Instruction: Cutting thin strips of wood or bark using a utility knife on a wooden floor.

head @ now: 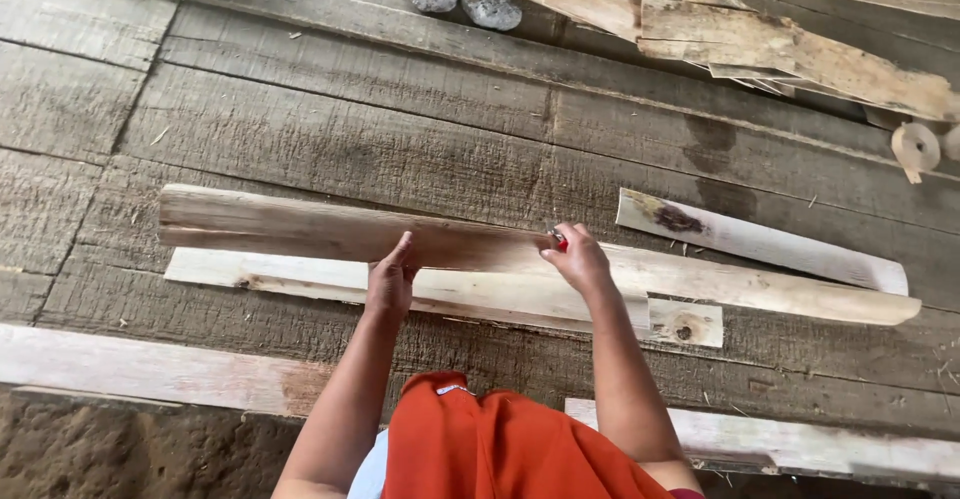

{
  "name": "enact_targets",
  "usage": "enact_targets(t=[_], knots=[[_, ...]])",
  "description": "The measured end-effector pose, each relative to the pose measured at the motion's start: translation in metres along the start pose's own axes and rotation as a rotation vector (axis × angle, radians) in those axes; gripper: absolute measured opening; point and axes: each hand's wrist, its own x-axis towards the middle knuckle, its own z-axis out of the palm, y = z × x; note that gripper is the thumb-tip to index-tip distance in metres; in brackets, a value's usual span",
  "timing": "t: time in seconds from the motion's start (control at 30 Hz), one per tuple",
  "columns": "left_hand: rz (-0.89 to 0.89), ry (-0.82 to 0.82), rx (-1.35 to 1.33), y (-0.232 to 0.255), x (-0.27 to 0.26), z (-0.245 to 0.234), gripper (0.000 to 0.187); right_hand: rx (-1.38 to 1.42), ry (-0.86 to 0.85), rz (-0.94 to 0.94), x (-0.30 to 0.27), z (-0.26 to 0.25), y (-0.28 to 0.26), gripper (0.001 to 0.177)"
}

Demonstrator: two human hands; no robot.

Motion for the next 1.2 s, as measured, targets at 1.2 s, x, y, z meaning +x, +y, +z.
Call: enact_targets(t=[1.2], knots=[[-0.033, -0.102, -0.061, 0.05, -0.011, 0.029, 0.044, 1.643, 0.496, 0.387, -0.063, 0.079, -0.047, 0.035]])
